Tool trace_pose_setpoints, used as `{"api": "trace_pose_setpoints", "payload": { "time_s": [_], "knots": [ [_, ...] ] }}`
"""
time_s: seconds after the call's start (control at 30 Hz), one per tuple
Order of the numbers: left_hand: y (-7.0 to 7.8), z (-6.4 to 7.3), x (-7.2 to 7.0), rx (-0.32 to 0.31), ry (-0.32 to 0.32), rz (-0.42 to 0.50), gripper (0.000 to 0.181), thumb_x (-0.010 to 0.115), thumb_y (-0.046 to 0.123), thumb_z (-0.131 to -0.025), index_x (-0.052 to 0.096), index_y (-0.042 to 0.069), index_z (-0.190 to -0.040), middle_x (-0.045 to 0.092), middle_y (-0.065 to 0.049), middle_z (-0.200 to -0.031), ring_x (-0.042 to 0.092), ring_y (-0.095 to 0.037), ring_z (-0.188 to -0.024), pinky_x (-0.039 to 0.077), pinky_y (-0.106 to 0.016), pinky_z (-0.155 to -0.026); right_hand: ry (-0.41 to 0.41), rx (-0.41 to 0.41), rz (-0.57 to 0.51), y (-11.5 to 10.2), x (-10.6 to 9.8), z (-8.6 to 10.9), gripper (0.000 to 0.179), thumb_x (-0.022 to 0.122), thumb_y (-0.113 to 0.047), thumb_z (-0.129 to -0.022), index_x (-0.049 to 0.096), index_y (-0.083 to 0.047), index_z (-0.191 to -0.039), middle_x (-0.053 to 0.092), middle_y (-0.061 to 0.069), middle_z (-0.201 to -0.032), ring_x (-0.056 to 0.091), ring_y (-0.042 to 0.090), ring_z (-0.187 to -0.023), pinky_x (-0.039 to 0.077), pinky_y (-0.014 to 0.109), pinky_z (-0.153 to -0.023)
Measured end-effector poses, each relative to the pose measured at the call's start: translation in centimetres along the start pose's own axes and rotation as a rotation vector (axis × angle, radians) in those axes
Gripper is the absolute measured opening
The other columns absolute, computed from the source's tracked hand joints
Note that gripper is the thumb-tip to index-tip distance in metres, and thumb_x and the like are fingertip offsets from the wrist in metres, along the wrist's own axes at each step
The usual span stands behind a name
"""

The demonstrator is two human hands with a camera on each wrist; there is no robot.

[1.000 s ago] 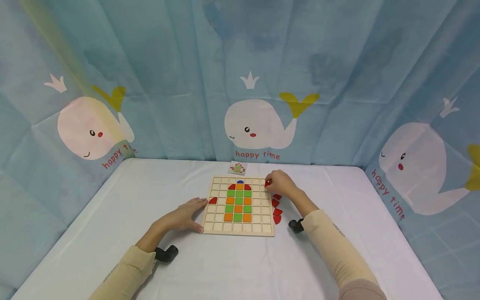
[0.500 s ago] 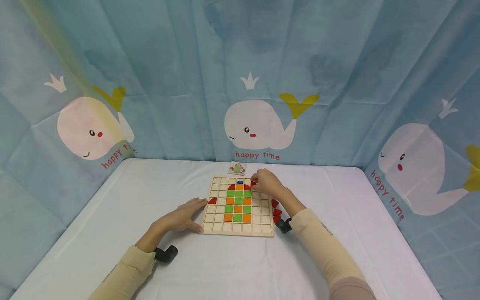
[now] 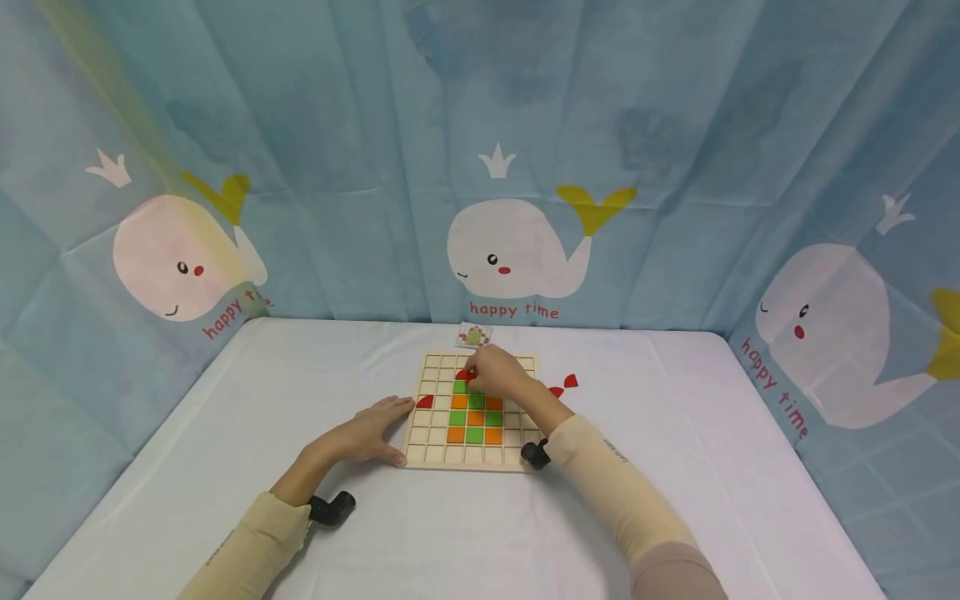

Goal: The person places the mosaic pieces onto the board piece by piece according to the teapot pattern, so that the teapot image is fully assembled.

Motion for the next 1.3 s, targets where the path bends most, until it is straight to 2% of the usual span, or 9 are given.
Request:
{"api": "trace_pose_setpoints", "payload": {
  "time_s": [0.23,0.37,0.47,0.6,0.73,1.13,1.3],
  "knots": [
    [0.1,0.1,-0.2,0.011,-0.005,0.005,0.098,0.086,0.03,-0.071,0.036,0.002,-0.149,0.033,-0.014,-0.158,0.02,-0.038,-0.149,0.02,-0.061,-0.118,-0.028,-0.036,0.009,-1.5,1.3,-1.2,0.011,0.07,-0.012,-0.086,0.075,-0.007,-0.095,0.068,0.005,-0.085,0.05,0.015,-0.075,0.047,0.03,-0.07],
    [0.1,0.2,-0.2,0.02,-0.003,0.006,0.097,0.086,0.031,-0.071,0.036,0.001,-0.149,0.034,-0.015,-0.157,0.021,-0.038,-0.149,0.021,-0.061,-0.117,-0.053,-0.023,0.024,-2.1,2.3,-1.8,0.009,0.072,-0.017,-0.086,0.075,-0.01,-0.092,0.07,0.002,-0.084,0.054,0.013,-0.074,0.05,0.029,-0.071],
    [0.0,0.2,-0.1,0.018,-0.004,0.01,0.098,0.085,0.031,-0.071,0.035,0.001,-0.149,0.034,-0.014,-0.158,0.021,-0.037,-0.149,0.021,-0.061,-0.117,-0.067,-0.007,0.027,-2.8,2.7,-2.0,0.013,0.073,-0.017,-0.085,0.076,-0.009,-0.095,0.071,0.002,-0.086,0.057,0.013,-0.077,0.052,0.03,-0.075],
    [0.0,0.2,-0.2,0.02,-0.009,0.008,0.098,0.085,0.032,-0.072,0.034,0.002,-0.15,0.033,-0.014,-0.158,0.021,-0.037,-0.149,0.021,-0.062,-0.117,-0.074,-0.03,0.053,-3.7,2.9,-2.0,0.017,0.073,-0.014,-0.084,0.076,-0.007,-0.099,0.073,0.004,-0.09,0.06,0.015,-0.082,0.053,0.029,-0.075],
    [0.0,0.1,-0.2,0.032,-0.013,0.004,0.098,0.085,0.032,-0.072,0.034,0.001,-0.15,0.033,-0.015,-0.158,0.02,-0.039,-0.149,0.021,-0.062,-0.117,-0.094,-0.032,0.084,-4.2,3.2,-2.1,0.02,0.073,-0.019,-0.085,0.076,-0.009,-0.101,0.073,0.002,-0.091,0.061,0.014,-0.084,0.053,0.028,-0.075],
    [0.0,0.1,-0.2,0.031,-0.014,0.018,0.098,0.085,0.031,-0.072,0.034,0.0,-0.15,0.032,-0.015,-0.158,0.02,-0.038,-0.149,0.02,-0.062,-0.117,-0.103,-0.026,0.076,-4.6,3.7,-2.1,0.014,0.071,-0.017,-0.087,0.077,-0.009,-0.096,0.074,0.001,-0.09,0.06,0.011,-0.077,0.054,0.025,-0.074],
    [0.0,0.1,-0.2,0.027,-0.011,0.008,0.098,0.085,0.031,-0.072,0.034,0.001,-0.15,0.033,-0.015,-0.158,0.02,-0.038,-0.149,0.02,-0.062,-0.117,-0.098,-0.017,0.04,-4.4,3.3,-1.9,0.016,0.07,-0.017,-0.088,0.077,-0.008,-0.1,0.074,0.003,-0.094,0.063,0.014,-0.083,0.055,0.028,-0.078]
  ]
}}
Point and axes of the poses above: each hand's wrist, its own z-axis away from the middle knuckle, its own x-axis out of the palm, y = z × x, the point moved 2 cm from there along -z, towards the middle knuckle
